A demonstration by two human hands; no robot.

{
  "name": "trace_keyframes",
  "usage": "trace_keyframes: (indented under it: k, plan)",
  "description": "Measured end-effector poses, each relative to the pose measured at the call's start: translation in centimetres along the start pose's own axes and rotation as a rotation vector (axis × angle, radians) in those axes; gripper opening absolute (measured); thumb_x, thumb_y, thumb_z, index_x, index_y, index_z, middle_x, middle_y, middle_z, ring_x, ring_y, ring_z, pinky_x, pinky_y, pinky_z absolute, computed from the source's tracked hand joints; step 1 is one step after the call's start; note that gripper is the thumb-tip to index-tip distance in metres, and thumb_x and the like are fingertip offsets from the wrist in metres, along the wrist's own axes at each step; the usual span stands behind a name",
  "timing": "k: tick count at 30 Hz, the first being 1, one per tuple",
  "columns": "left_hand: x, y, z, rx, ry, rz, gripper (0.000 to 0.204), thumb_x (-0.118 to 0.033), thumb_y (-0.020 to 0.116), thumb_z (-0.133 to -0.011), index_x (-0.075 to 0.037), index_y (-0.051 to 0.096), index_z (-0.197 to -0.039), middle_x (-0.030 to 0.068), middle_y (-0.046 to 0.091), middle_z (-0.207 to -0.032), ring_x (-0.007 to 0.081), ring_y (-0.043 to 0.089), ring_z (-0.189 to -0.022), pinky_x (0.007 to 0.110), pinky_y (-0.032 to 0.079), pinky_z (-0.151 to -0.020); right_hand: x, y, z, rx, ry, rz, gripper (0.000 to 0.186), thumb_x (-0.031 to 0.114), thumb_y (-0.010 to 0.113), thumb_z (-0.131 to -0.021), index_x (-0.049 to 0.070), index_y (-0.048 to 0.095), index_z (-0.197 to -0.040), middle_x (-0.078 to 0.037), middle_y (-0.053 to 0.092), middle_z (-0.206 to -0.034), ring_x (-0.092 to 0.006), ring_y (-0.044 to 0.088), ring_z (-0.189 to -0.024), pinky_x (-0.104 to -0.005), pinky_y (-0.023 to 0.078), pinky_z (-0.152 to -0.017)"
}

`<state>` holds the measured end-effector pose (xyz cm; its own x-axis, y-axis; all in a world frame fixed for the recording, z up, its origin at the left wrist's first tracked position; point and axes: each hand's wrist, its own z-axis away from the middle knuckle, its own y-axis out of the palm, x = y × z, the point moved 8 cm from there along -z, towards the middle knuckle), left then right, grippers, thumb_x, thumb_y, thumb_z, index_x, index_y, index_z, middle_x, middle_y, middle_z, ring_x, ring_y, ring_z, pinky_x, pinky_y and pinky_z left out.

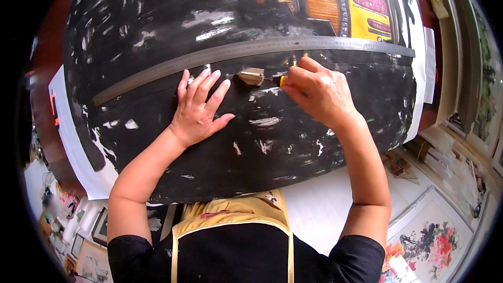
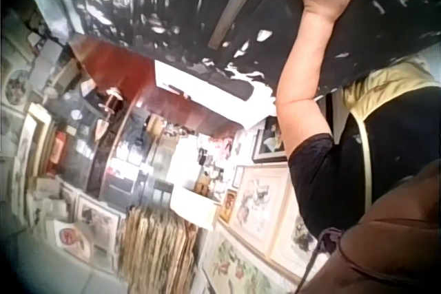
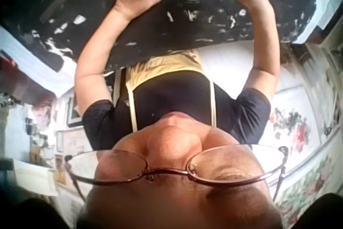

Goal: The person aligns a large black sheet on a white backing, then uses a ruler and a utility knife to cut the sheet along a straight line. The person repeatedly repositions the ruler and cuts along the edge to separate a strip from the main sheet.

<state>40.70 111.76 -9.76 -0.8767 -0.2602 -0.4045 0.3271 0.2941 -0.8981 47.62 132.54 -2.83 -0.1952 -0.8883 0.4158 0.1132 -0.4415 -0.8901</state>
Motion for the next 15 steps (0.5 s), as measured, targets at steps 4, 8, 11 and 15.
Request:
trace_keyframes:
  k: [4, 8, 11, 15]
  plan:
    - [-0.1, -0.6, 0.5, -0.059, 0.002, -0.041, 0.073, -0.042, 0.079, -0.078, -0.009, 0.056, -0.139, 0.0098, 0.051, -0.126, 0.0283, 0.045, -0.126, 0.053, 0.029, -0.114, 0.3, 0.3, 0.3, -0.084, 0.102, -0.123, 0.015, 0.018, 0.073, -0.090, 0.009, 0.062, -0.094, -0.004, 0.060, -0.082, -0.0231, 0.065, -0.072, -0.0361, 0.053, -0.062]
    - [-0.6, -1.3, 1.0, -0.064, -0.004, -0.087, 0.068, -0.039, 0.076, -0.081, -0.005, 0.057, -0.137, 0.0090, 0.057, -0.116, 0.0262, 0.053, -0.113, 0.041, 0.040, -0.105, 1.5, 5.2, 2.1, -0.189, 0.545, -0.995, 0.022, 0.027, 0.059, -0.105, 0.006, 0.059, -0.103, 0.003, 0.053, -0.075, -0.0073, 0.049, -0.061, -0.0248, 0.041, -0.053]
    - [-0.7, -1.5, 1.7, -0.050, -0.008, 0.047, 0.067, -0.030, 0.078, -0.081, 0.001, 0.056, -0.136, 0.0143, 0.059, -0.129, 0.0313, 0.054, -0.125, 0.043, 0.041, -0.111, 6.8, 8.8, 1.3, -0.299, 0.586, -1.531, 0.025, 0.031, 0.050, -0.109, 0.008, 0.058, -0.104, 0.004, 0.050, -0.075, -0.0059, 0.047, -0.064, -0.0219, 0.038, -0.057]
    - [0.2, -2.0, 4.2, -0.015, 0.057, 0.063, 0.061, -0.025, 0.073, -0.085, 0.000, 0.056, -0.138, 0.0166, 0.053, -0.144, 0.0293, 0.047, -0.139, 0.043, 0.035, -0.118, 7.0, 14.6, -0.7, -0.703, 0.466, -1.350, 0.027, 0.029, 0.047, -0.110, 0.005, 0.057, -0.108, -0.003, 0.061, -0.096, -0.0095, 0.058, -0.077, -0.0260, 0.050, -0.072]
